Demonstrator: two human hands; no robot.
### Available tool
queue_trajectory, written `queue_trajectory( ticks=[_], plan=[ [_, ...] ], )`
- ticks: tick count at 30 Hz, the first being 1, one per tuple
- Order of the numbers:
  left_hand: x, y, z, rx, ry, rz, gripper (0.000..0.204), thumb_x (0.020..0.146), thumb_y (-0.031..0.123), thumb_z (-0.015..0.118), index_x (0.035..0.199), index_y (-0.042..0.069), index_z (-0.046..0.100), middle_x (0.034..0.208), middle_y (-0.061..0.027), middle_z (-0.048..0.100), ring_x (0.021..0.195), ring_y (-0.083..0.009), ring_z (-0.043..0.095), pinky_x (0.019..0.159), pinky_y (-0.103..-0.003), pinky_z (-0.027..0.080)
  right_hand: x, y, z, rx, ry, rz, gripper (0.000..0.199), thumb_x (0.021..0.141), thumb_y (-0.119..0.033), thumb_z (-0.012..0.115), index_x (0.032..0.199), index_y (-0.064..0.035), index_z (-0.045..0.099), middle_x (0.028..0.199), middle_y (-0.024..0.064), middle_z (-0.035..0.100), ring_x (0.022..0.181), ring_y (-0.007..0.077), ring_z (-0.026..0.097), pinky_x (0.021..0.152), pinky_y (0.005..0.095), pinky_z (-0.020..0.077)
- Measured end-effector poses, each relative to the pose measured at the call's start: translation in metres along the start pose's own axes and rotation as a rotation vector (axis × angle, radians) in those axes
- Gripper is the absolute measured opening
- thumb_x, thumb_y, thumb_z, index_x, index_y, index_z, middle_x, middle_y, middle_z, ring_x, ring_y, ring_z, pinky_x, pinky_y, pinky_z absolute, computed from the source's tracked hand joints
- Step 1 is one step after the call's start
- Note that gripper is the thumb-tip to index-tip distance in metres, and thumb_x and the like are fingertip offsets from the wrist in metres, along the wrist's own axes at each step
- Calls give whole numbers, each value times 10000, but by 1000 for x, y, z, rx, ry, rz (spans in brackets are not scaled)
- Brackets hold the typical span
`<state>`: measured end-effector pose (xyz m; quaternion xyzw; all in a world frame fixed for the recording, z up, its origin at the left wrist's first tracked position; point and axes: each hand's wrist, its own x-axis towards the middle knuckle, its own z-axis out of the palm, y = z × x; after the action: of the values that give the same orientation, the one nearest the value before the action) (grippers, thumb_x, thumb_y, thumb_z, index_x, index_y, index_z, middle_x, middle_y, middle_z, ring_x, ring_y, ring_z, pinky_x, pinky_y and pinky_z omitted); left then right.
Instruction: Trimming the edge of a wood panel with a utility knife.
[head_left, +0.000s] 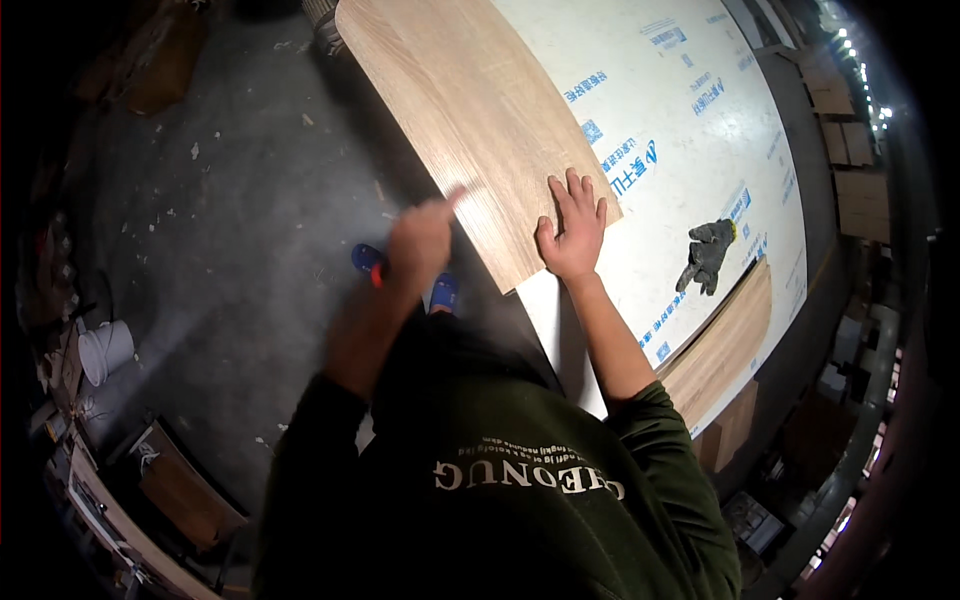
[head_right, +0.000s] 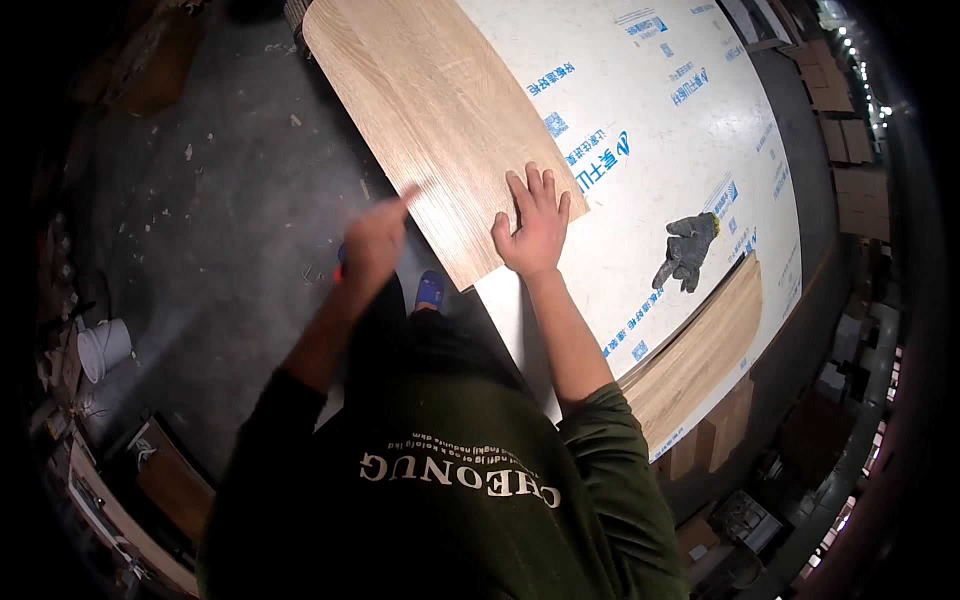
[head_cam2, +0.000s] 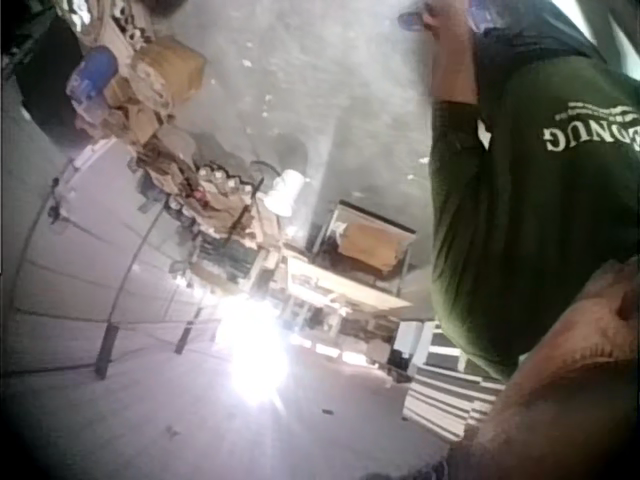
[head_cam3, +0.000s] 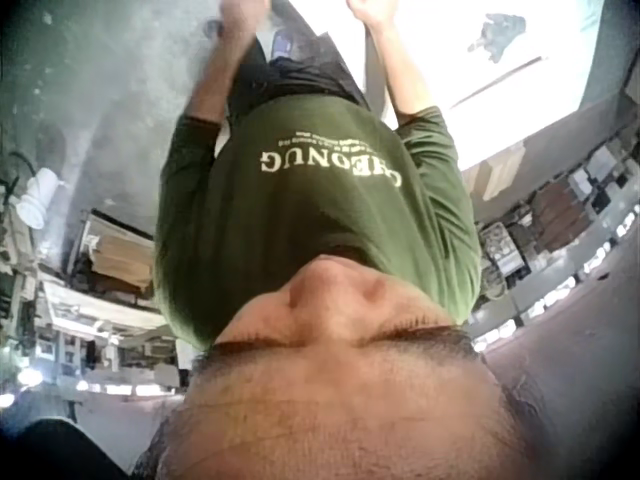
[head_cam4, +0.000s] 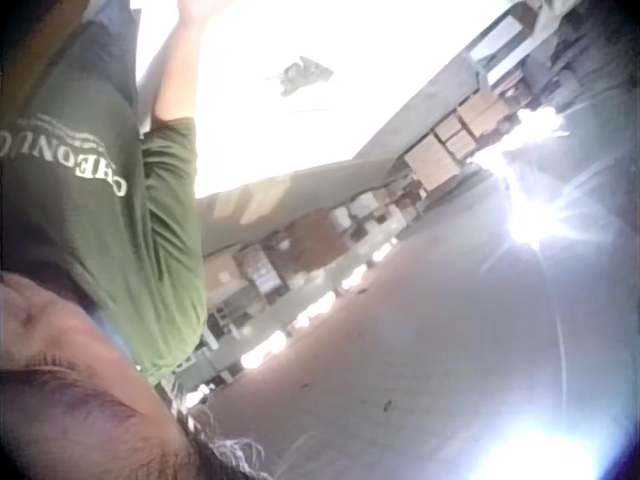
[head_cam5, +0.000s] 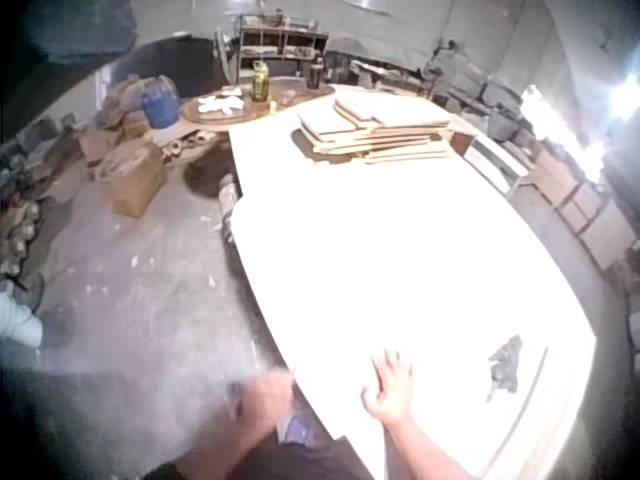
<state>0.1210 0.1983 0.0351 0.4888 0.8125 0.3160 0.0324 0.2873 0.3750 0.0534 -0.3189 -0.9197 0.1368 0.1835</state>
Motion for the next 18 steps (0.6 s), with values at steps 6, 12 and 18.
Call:
queue_trajectory(
  ticks=[6, 12, 18],
  plan=[
    [-135, 63, 42, -146, -284, 440, 563, 830, 120, 552, 1380, 222, 489, 993, -41, 651, 780, -244, 635, 714, -352, 515, 0, -2, 2, 16, -3, -20, 589, 741, -262, 582, 1321, -162, 542, 1459, 148, 415, 1377, 391, 319, 1100, 612, 190],
    [-108, 35, -7, -839, -119, -437, 527, 883, -45, 478, 1396, 78, 453, 1108, -139, 677, 837, -202, 682, 777, -299, 540, -8, -41, 2, -185, -181, 19, 774, 776, -514, 606, 1431, -160, 398, 1533, 172, 266, 1423, 424, 176, 1054, 707, 135],
    [-72, 1, -36, -1016, 37, -772, 439, 969, 141, 461, 1387, 23, 399, 950, -80, 651, 647, -79, 521, 623, -218, 463, -18, -88, 11, -204, -315, -48, 815, 796, -597, 586, 1470, -210, 341, 1550, 186, 201, 1417, 468, 133, 1017, 763, 100]
  ],
)
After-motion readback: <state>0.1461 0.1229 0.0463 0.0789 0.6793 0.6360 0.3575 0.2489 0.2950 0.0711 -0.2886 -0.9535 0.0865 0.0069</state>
